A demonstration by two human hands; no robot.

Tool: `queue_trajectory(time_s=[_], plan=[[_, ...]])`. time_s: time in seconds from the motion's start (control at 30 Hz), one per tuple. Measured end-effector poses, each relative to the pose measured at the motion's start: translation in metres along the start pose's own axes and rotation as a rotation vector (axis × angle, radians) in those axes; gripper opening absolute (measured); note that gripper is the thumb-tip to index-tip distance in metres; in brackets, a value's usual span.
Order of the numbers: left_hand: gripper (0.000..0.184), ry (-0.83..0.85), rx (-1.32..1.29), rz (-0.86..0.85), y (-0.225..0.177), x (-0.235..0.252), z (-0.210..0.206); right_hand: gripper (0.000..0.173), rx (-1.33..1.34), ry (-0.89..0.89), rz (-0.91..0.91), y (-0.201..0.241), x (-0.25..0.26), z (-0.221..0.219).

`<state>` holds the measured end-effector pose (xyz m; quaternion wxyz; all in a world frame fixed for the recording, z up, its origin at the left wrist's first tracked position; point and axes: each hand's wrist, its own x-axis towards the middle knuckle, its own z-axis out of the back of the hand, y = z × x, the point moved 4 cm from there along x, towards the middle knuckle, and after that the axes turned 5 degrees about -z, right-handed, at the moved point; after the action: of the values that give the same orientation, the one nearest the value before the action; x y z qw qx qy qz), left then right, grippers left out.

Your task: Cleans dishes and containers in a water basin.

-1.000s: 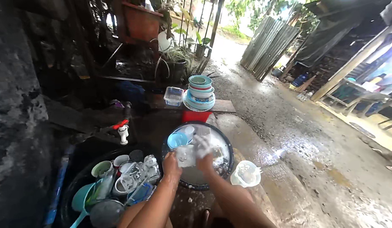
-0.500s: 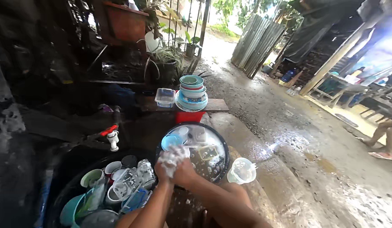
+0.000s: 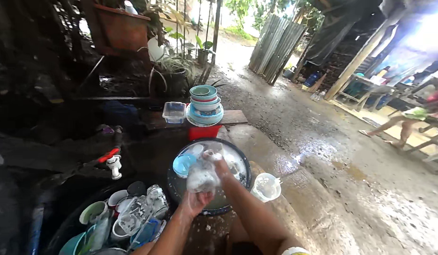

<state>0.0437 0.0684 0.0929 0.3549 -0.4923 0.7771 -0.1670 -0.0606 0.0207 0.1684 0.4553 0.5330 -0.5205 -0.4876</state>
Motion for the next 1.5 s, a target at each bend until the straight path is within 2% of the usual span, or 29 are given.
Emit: queue_trajectory(time_s=[0.1,0.17,0.2,0.3,0.37,0.5,0.53,0.63,0.73,0.8,0.87,0.93,0.97,1.0,1.03,1.07,1.13,1.17,1.2,1.27,1.33,1.4,1.5], plan=[[0.032,-0.007,0.337,-0.209,-0.002,0.006,-0.001,0.026,-0.016,0.038,-0.142,0.003,0.016,0.012],[0.045,0.098,0.591,-0.384,-0.011,-0.006,-0.009,0.027,0.066,0.124,-0.240,0.005,0.017,0.017],[0.049,0.160,0.645,-0.432,-0.015,-0.011,-0.011,0.025,0.126,0.169,-0.280,0.008,0.016,0.018],[0.054,0.311,0.579,-0.508,-0.023,-0.005,-0.007,0.024,0.208,0.290,-0.334,0.016,0.016,0.021],[0.057,0.365,0.584,-0.510,-0.029,0.000,-0.004,0.026,0.234,0.323,-0.314,0.011,0.025,0.028],[0.028,0.454,0.289,-0.286,-0.018,-0.001,-0.004,0.037,0.301,0.398,-0.365,-0.001,0.024,0.019],[0.028,0.448,0.267,-0.250,-0.015,-0.004,-0.005,0.039,0.306,0.414,-0.388,-0.003,0.018,0.013],[0.044,0.409,0.310,-0.249,-0.011,-0.015,-0.010,0.046,0.368,0.435,-0.402,-0.012,0.007,0.002],[0.038,0.275,0.341,-0.245,-0.013,-0.020,-0.019,0.047,0.323,0.398,-0.405,-0.026,0.016,0.003],[0.034,0.205,0.284,-0.229,-0.013,-0.018,-0.018,0.040,0.345,0.314,-0.443,-0.039,0.026,0.008],[0.032,0.156,0.254,-0.269,-0.016,-0.017,-0.017,0.027,0.373,0.071,-0.369,-0.038,0.031,0.021],[0.028,0.071,0.266,-0.322,-0.024,-0.015,-0.015,0.023,0.476,-0.250,-0.174,-0.023,0.036,0.036],[0.026,0.015,0.279,-0.334,-0.028,-0.012,-0.012,0.023,0.486,-0.355,-0.067,-0.013,0.037,0.043],[0.026,-0.040,0.281,-0.334,-0.031,-0.008,-0.009,0.023,0.405,-0.407,0.021,-0.004,0.034,0.044],[0.025,-0.087,0.274,-0.325,-0.032,-0.003,-0.005,0.025,0.199,-0.398,0.086,0.004,0.025,0.038],[0.023,-0.115,0.264,-0.316,-0.033,0.002,-0.002,0.028,-0.103,-0.319,0.140,0.006,0.012,0.026],[0.018,-0.103,0.247,-0.337,-0.029,0.006,0.003,0.036,-0.715,-0.004,0.274,-0.003,-0.014,-0.011],[0.021,-0.043,0.245,-0.355,-0.025,0.005,0.006,0.034,-0.961,0.116,0.361,-0.007,-0.020,-0.028],[0.023,-0.019,0.252,-0.351,-0.022,0.004,0.005,0.030,-1.076,0.179,0.375,-0.007,-0.016,-0.037],[0.018,-0.058,0.307,-0.277,-0.021,0.000,-0.004,0.026,-1.012,0.169,0.165,0.013,0.004,-0.035],[0.020,-0.057,0.356,-0.194,-0.021,-0.002,-0.009,0.027,-0.924,0.076,0.000,0.027,0.027,-0.027],[0.020,-0.077,0.328,-0.186,-0.019,-0.005,-0.010,0.027,-1.029,0.064,0.030,0.024,0.027,-0.031],[0.023,-0.028,0.220,-0.344,-0.022,-0.006,0.002,0.039,-1.291,0.308,0.261,0.009,-0.019,-0.055]])
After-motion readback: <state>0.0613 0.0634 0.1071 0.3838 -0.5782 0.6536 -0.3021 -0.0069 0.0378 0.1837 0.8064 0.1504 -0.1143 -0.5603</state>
